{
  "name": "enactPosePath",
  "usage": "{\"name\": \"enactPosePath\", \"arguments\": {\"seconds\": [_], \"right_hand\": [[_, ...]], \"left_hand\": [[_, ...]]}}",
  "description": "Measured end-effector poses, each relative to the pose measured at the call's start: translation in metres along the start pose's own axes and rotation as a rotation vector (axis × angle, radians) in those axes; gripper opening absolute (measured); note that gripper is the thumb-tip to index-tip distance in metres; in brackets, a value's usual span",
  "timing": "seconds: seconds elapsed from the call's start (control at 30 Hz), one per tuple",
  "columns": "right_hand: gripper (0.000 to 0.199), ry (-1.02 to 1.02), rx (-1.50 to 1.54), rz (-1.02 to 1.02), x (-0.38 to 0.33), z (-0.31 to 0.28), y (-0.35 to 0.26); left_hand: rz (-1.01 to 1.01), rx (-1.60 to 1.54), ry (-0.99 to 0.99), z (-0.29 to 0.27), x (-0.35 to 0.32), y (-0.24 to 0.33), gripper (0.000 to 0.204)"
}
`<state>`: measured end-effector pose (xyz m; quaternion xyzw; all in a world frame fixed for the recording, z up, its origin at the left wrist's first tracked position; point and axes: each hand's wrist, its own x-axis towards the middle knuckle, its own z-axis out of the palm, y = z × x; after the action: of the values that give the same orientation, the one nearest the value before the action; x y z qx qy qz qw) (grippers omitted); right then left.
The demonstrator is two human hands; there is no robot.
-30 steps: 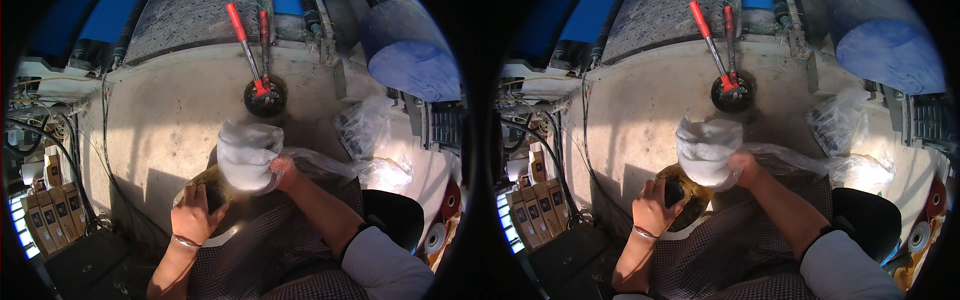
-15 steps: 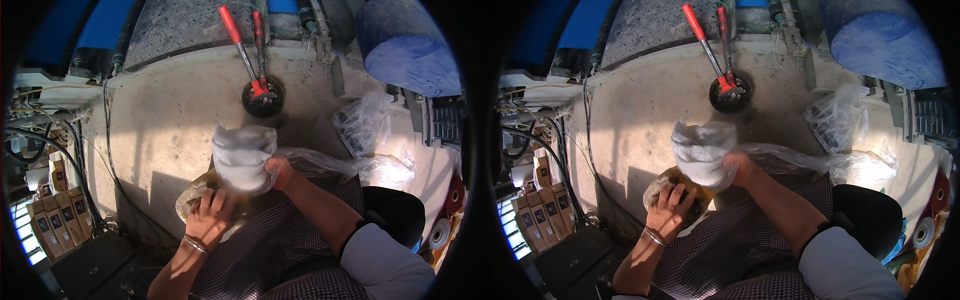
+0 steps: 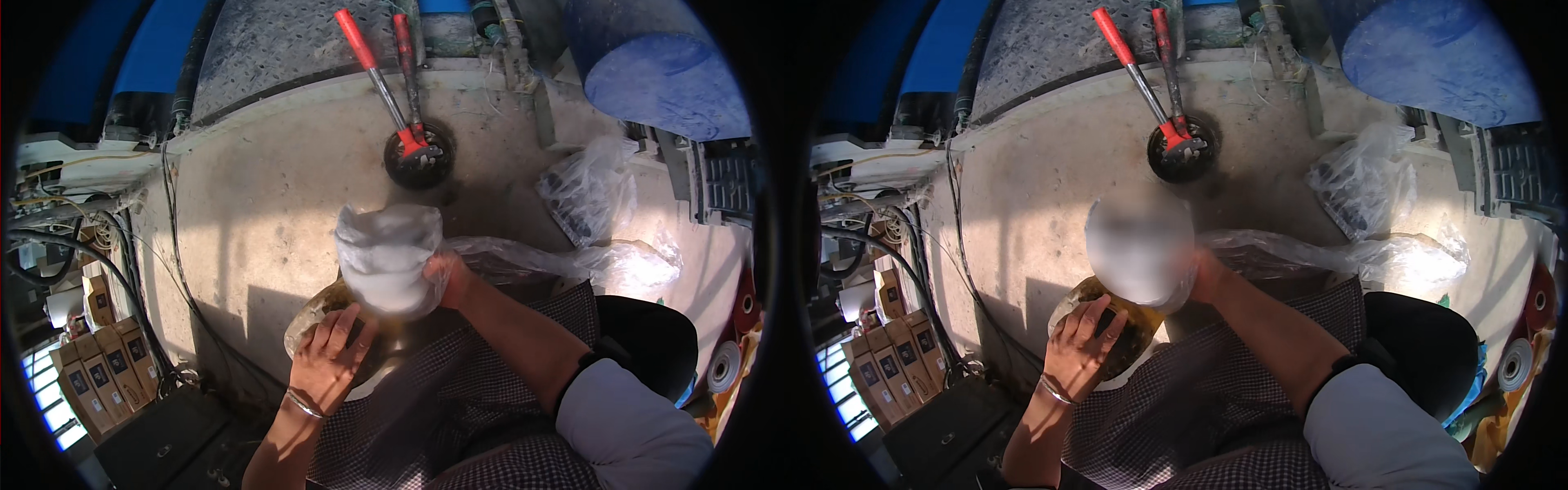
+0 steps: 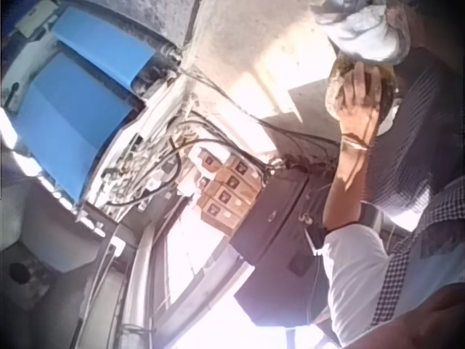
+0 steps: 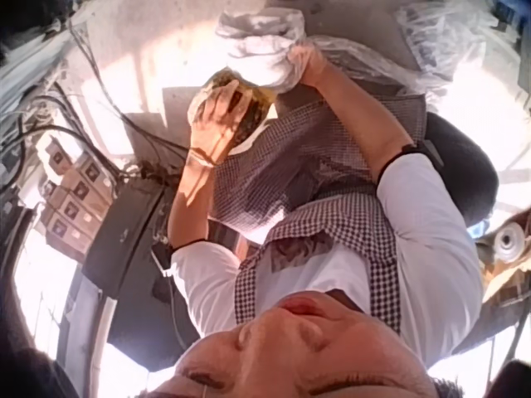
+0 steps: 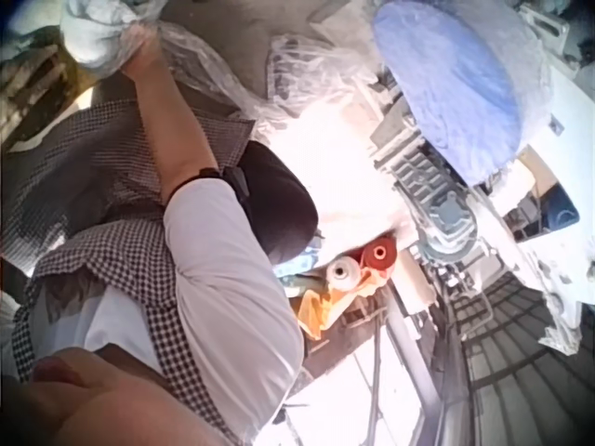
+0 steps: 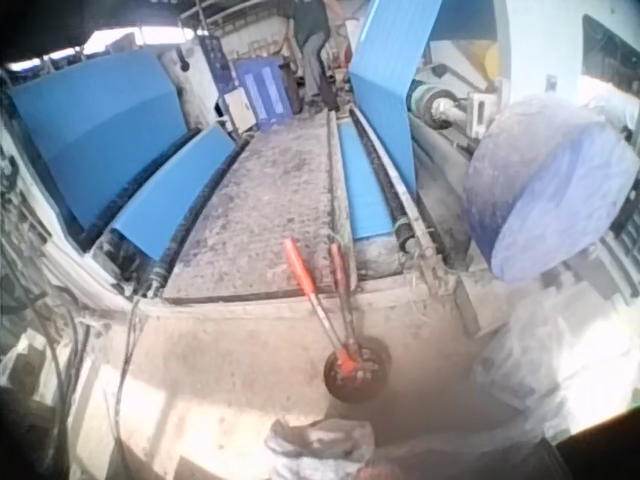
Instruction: Cleaning and adjusting the green and silver rollers on a large industrial material-processing machine.
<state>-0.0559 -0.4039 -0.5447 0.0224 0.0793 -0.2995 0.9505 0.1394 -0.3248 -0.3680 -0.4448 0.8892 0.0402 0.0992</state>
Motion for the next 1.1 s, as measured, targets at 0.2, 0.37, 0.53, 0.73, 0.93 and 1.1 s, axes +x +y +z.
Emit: {"name": "enactPosePath", "arguments": {"seconds": [0.2, 0.37, 0.53, 0.73, 0.93, 1.1], "right_hand": [[0.067, 0.030, 0.008, -0.001, -0.001, -0.012, 0.002], [0.076, -0.045, 0.091, 0.040, 0.004, -0.007, -0.001], [0.076, -0.022, 0.023, -0.031, 0.002, -0.018, -0.001], [0.068, -0.009, 0.048, 0.015, 0.005, -0.007, -0.002], [0.062, 0.055, 0.021, 0.019, 0.002, -0.012, -0.001], [0.063, 0.005, 0.039, 0.031, 0.005, -0.001, -0.004]], "left_hand": [[-0.616, -0.318, -0.053, -0.010, 0.004, 0.014, 0.062], [0.031, -0.172, 0.183, -0.004, 0.014, 0.002, 0.059], [-0.592, -0.257, 0.008, -0.022, 0.012, 0.008, 0.059], [-0.171, -0.276, -0.042, -0.019, 0.016, 0.009, 0.062], [-0.792, -0.291, -0.619, -0.020, 0.021, 0.009, 0.050], [-0.063, -0.168, -0.024, -0.010, 0.010, 0.004, 0.050]]}}
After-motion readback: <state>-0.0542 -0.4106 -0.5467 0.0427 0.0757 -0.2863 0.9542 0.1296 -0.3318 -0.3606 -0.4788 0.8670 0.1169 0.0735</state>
